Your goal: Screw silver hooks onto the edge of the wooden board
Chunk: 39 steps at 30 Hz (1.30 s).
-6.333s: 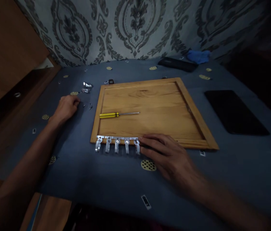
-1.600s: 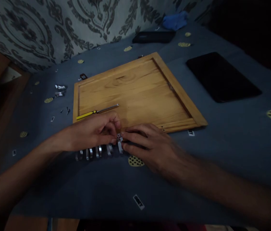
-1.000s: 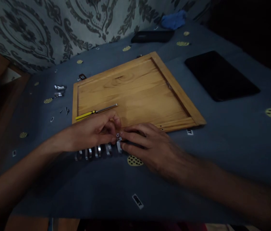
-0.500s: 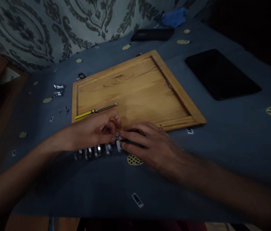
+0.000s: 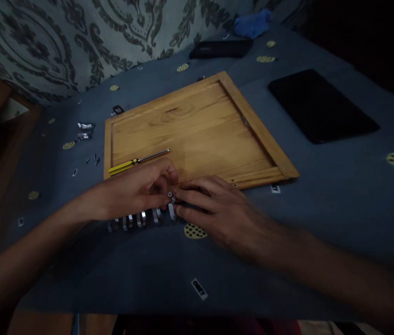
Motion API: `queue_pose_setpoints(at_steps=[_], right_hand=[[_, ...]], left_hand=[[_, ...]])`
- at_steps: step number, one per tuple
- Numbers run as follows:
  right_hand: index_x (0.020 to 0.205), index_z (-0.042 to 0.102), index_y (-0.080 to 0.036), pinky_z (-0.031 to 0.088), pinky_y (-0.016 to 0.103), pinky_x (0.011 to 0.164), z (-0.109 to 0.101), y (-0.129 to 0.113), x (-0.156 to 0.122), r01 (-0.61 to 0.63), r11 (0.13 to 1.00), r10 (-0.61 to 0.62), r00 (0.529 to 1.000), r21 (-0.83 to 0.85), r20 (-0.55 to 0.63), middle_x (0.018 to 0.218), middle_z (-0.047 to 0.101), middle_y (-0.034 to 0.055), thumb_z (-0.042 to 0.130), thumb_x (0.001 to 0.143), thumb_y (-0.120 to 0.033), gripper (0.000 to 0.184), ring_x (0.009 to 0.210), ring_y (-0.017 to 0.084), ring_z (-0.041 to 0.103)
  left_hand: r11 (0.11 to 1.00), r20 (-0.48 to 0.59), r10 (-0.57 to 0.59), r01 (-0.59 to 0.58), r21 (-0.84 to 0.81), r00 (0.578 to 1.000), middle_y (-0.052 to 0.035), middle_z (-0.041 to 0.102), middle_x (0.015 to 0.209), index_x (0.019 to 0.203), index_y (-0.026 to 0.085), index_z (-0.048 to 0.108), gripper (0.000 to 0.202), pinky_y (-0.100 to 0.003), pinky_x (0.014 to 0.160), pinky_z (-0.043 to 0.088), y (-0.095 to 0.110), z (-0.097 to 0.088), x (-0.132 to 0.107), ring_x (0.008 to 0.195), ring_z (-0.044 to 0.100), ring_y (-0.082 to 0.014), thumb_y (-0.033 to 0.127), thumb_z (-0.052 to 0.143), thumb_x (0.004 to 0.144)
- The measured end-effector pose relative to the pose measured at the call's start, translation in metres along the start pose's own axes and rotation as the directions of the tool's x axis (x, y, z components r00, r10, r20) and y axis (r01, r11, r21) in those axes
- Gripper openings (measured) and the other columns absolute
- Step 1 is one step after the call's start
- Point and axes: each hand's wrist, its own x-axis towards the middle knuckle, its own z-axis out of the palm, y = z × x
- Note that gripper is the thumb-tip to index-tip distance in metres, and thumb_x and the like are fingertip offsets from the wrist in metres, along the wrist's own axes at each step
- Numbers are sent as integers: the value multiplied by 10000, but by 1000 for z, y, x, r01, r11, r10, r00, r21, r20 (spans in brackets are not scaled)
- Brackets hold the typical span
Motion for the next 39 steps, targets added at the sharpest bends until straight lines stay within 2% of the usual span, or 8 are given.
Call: queue_pose_setpoints(at_steps=[9,18,25,29,32,35,37,39], right_hand=[[1036,721,-179,535,396,853,1,0,0,3,1000,-3,1000,-15,-13,1128,763,63,419,1009,-88,316,1068,240,614],[1003,720,-171,529,380,836,1,0,1,17,1000,-18,999,-17,-45,1087,769,57,432,1013,-100,297,1022,231,620],[997,734,-189,548,378,819,1,1,2,13,1000,-14,999,-25,-34,1080,780,56,457,990,-82,297,1017,233,646],[989,740,-206,556,376,837,1,1,2,11,999,-12,1000,-46,-19,1094,782,50,465,971,-59,312,1029,227,653],[1002,741,-203,556,379,844,1,1,2,14,999,-15,1000,-50,-19,1102,782,57,473,958,-46,314,1038,229,653],[1009,736,-193,559,377,844,2,1,2,25,998,-28,999,-50,-47,1112,784,53,482,949,-30,307,1030,230,652],[1021,731,-182,562,375,837,2,1,2,33,999,-35,998,-41,-61,1111,785,53,484,950,-27,300,1019,231,654],[1032,728,-176,565,375,830,1,1,2,32,999,-34,998,-33,-60,1100,786,57,492,955,-34,286,1013,234,657]], left_hand=[[998,-5,11,-11,54,1000,63,559,743,1062,193,483,227,-224,599,391,-1,0,2,671,507,-104,266,599,881],[988,-63,31,-21,152,998,64,540,704,1037,183,519,221,-224,579,372,0,0,2,638,468,-103,324,595,886],[992,-77,58,-48,121,995,45,605,728,1036,191,530,208,-227,586,406,-1,-2,-1,645,534,-111,307,601,879],[993,-157,85,-69,101,984,25,671,760,1052,199,548,167,-224,568,443,1,-8,-15,655,608,-124,305,579,926],[979,-266,162,-121,161,950,32,660,742,1025,199,593,130,-212,543,437,-4,-7,-26,639,606,-117,297,589,939],[916,-354,300,-164,365,886,18,660,795,1023,197,649,116,-218,579,457,-11,1,-31,685,612,-120,272,572,979],[807,-345,452,-213,550,823,-16,672,905,1091,199,671,171,-244,683,497,-15,8,-32,815,635,-143,204,523,1006],[661,-274,580,-247,708,767,-54,648,1014,1157,204,674,271,-291,795,512,-18,15,-32,961,616,-178,115,469,1004]])
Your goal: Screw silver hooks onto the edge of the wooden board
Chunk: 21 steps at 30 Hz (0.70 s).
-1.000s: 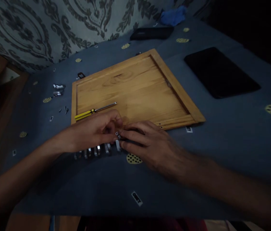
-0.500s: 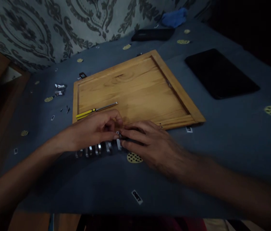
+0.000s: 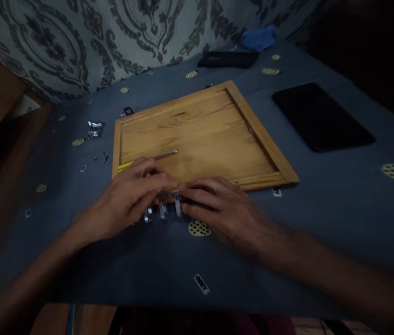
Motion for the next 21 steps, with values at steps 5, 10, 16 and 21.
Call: queue_pose_setpoints(at_steps=[5,10,16,21], right_hand=[[1077,730,-183,572,394,855,-3,0,-1,-14,1000,14,998,-5,59,1117,784,62,514,946,-43,289,1041,246,658],[1076,736,-173,569,394,854,-3,1,-1,-8,1000,8,998,1,67,1146,776,72,535,926,-36,286,1034,251,656],[1077,739,-157,571,402,845,-4,0,0,-13,1000,12,998,22,62,1143,775,80,517,931,-30,294,1039,253,642],[1081,738,-181,574,392,827,-4,0,0,-8,1000,8,999,-3,46,1154,778,64,459,929,-2,365,1036,246,649]], left_hand=[[976,14,117,-118,185,993,-78,568,1109,1175,220,670,415,-351,844,503,2,8,-5,1020,548,-212,-18,449,917],[981,-9,133,-130,146,991,-72,569,1144,1139,218,669,418,-355,865,504,0,13,-9,1039,569,-206,-37,446,895],[997,31,54,-56,59,998,-88,590,1153,1131,203,694,397,-382,908,505,0,14,-9,1079,586,-225,-7,433,919],[997,3,72,-72,40,997,-76,592,1135,1080,210,699,349,-349,880,504,-1,12,-10,1055,592,-200,12,447,941]])
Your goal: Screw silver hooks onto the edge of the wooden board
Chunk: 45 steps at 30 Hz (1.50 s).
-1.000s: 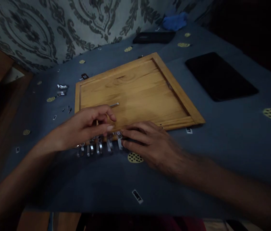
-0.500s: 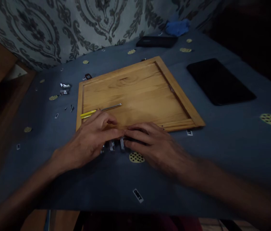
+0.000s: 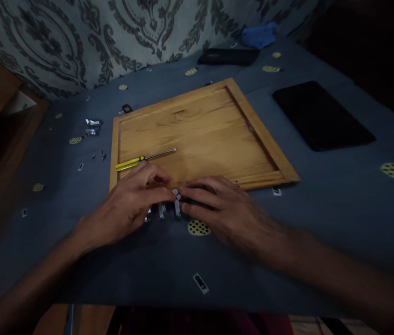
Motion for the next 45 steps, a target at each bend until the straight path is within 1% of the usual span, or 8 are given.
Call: queue_pose_setpoints(at_steps=[14,22,26,30,33,36,40,45], right_hand=[[1087,727,-171,583,402,846,-1,0,0,2,1000,-2,1000,13,9,1127,778,73,481,947,-37,313,1048,257,648],[1087,734,-181,578,399,841,0,-1,0,-13,1000,13,1000,13,8,1129,776,79,472,941,-23,339,1032,248,651],[1074,732,-183,575,398,839,2,0,0,-8,1000,8,1000,18,8,1125,775,84,466,956,-40,324,1036,242,649],[1034,728,-187,573,387,859,3,2,-1,-13,999,13,1000,35,11,1149,771,76,486,952,-33,298,1063,235,654],[1050,726,-184,574,397,871,4,3,-2,-13,999,12,1000,51,14,1164,768,80,508,937,-30,290,1081,239,653],[1096,733,-180,581,439,893,4,3,-4,-13,998,12,1000,69,18,1177,766,89,534,904,-22,318,1106,257,650],[1107,743,-193,592,458,904,6,4,-7,-24,997,23,1000,80,16,1193,765,91,533,903,-34,333,1135,264,651],[1122,734,-198,610,445,893,9,5,-8,-9,998,11,999,63,-31,1145,783,79,539,931,-51,310,1105,249,679]], left_hand=[[997,15,-51,52,-61,999,-57,613,1098,1074,217,709,342,-319,841,496,1,0,0,982,600,-166,43,429,982],[987,40,-111,114,-117,993,-43,630,1104,1086,239,697,332,-306,882,502,3,-3,0,1035,612,-165,56,440,982],[982,-5,-131,129,-140,991,-31,640,1090,1083,243,687,301,-279,834,508,2,-9,-1,989,634,-148,84,447,996],[978,-122,-193,181,-108,973,-29,659,1034,1070,228,686,240,-289,829,499,-11,-14,-2,967,641,-159,148,466,1014],[955,-208,-290,297,3,934,-41,654,983,1082,205,674,204,-323,844,486,-28,-15,-4,941,623,-187,216,481,1017],[896,-260,-370,416,152,892,-67,629,1028,1098,201,658,234,-376,903,475,-47,-16,-8,1017,583,-238,308,466,1018],[865,-119,-473,486,125,873,-69,627,1028,1073,200,647,294,-402,916,457,-64,-22,-15,1018,562,-253,413,452,1019],[883,-39,-463,464,64,886,-57,644,1012,1033,208,664,343,-364,862,460,-75,-31,-22,973,581,-239,514,522,967]])
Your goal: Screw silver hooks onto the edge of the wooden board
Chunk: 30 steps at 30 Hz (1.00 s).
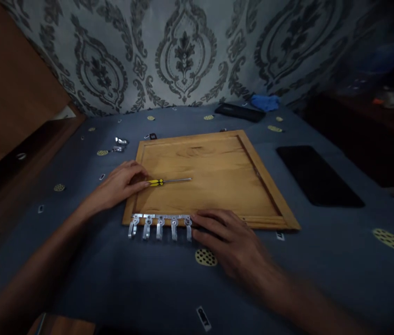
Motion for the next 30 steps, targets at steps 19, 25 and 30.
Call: queue_pose_setpoints(at_steps=[19,25,30], right_hand=[[1120,744,-183,629,462,872,-10,0,5,57,998,-56,996,-13,69,1190,777,100,539,945,-66,293,1130,262,678],[1132,735,-193,628,461,879,-8,1,4,66,997,-63,995,-37,76,1211,770,100,517,974,-89,288,1126,263,678],[1127,736,-178,619,464,909,-10,-2,5,50,998,-48,996,-24,76,1208,768,102,514,964,-63,299,1155,267,662]], left_hand=[[900,-151,-38,-32,-435,988,5,580,825,888,196,549,359,-251,656,423,2,-9,3,745,541,-142,533,673,872],[752,-473,-8,-306,-584,881,27,591,774,847,200,582,386,-214,520,447,33,-33,14,608,520,-86,492,829,799],[687,-593,184,-534,-493,784,30,576,746,903,196,581,220,-191,462,495,72,-45,13,598,584,-83,363,721,941]])
